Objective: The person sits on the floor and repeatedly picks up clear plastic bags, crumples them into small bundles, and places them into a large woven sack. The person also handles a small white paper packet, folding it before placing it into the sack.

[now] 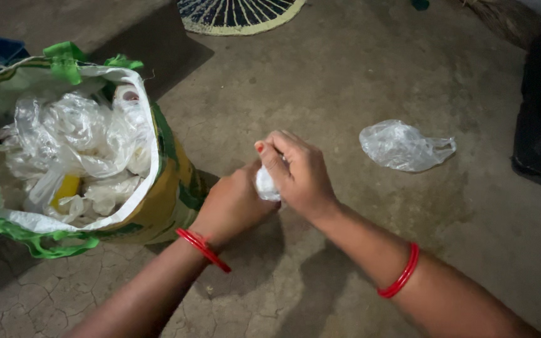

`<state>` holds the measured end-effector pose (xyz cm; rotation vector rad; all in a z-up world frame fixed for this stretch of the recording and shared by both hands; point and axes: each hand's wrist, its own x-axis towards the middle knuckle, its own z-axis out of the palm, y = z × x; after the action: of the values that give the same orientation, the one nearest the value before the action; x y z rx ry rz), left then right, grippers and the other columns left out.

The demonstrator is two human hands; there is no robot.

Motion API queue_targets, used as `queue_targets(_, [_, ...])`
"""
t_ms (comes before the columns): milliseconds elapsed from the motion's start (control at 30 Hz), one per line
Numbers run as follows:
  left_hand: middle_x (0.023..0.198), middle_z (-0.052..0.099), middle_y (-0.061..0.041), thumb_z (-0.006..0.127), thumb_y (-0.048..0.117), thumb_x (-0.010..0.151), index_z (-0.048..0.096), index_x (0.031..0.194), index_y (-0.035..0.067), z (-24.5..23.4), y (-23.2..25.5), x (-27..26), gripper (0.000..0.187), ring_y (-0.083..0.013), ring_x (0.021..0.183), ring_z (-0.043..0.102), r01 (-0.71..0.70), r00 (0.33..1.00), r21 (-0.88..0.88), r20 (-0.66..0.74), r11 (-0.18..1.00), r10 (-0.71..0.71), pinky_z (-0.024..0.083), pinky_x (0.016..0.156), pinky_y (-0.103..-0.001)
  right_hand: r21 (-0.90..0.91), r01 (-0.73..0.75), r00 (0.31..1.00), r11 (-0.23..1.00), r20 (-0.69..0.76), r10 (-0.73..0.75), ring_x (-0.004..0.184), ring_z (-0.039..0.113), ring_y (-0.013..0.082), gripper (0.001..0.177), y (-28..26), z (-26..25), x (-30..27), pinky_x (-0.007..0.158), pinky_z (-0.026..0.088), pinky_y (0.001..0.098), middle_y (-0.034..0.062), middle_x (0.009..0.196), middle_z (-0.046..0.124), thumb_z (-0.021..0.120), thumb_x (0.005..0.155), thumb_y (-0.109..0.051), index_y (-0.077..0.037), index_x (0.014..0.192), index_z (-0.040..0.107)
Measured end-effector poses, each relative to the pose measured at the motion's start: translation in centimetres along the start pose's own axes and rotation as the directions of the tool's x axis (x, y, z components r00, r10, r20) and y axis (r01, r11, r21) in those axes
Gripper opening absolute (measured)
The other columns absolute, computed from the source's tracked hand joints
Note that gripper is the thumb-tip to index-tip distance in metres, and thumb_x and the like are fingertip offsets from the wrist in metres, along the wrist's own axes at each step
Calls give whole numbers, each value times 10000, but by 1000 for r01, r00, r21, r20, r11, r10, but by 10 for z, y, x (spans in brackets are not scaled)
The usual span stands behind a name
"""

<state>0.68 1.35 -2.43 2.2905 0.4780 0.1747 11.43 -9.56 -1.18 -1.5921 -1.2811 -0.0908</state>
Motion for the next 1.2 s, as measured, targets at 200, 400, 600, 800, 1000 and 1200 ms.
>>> queue_targets(200, [1143, 665, -204, 778, 234, 791, 449, 1379, 22, -9, 26, -21, 707, -385, 877, 721, -122, 965, 350, -177, 929, 193, 588, 675, -447, 112, -266, 963, 957, -17, 270, 676, 490, 17, 302, 17, 3, -5, 564, 432, 236, -38, 693, 565, 560, 1058, -290, -16, 983, 661])
queue_targets(400, [900, 714, -162, 639, 72, 833, 586, 1003, 30, -5, 19, -17, 183, -340, 830, 734, -178, 928, 583, -169, 792, 333, 589, 643, -442, 292, -463, 884, 837, 85, 459, 641, 389, 51, 440, 34, 7, -11, 551, 357, 260, -59, 689, 428, 549, 1107, -369, -46, 808, 545])
queue_targets(600, [735, 726, -168, 651, 137, 817, 680, 1044, 63, -8, 13, -17, 240, -385, 676, 720, -91, 962, 456, -190, 885, 196, 573, 628, -512, 432, -411, 911, 803, 163, 378, 775, 542, 53, 366, 29, 8, -6, 705, 476, 246, -26, 847, 589, 500, 1099, -378, -61, 947, 601])
queue_targets(800, [809, 736, -211, 697, 343, 838, 728, 919, 27, -23, 12, -6, 327, -408, 785, 725, 164, 985, 390, -111, 906, -130, 582, 721, -514, -9, 51, 999, 999, 18, -51, 947, 645, 181, 352, -10, 1, -6, 831, 517, 309, 99, 1050, 623, 497, 1109, -359, -19, 1147, 574])
queue_targets(1000, [834, 746, -205, 735, 393, 816, 726, 1010, 33, -25, 25, -10, 409, -382, 822, 754, 198, 975, 300, 36, 933, -219, 602, 759, -481, -10, 4, 1000, 1000, -9, -4, 685, 597, 110, 399, -7, 3, 1, 608, 483, 295, 32, 754, 610, 559, 1094, -380, -56, 861, 558])
queue_targets(1200, [1011, 719, -184, 730, 408, 813, 392, 1386, 81, -37, 34, -8, 741, -311, 840, 785, 136, 968, 73, 204, 988, -148, 653, 725, -398, 69, -250, 968, 966, -10, 251, 603, 487, 33, 396, 2, 1, 3, 513, 404, 264, -32, 632, 519, 543, 1067, -356, -65, 799, 564])
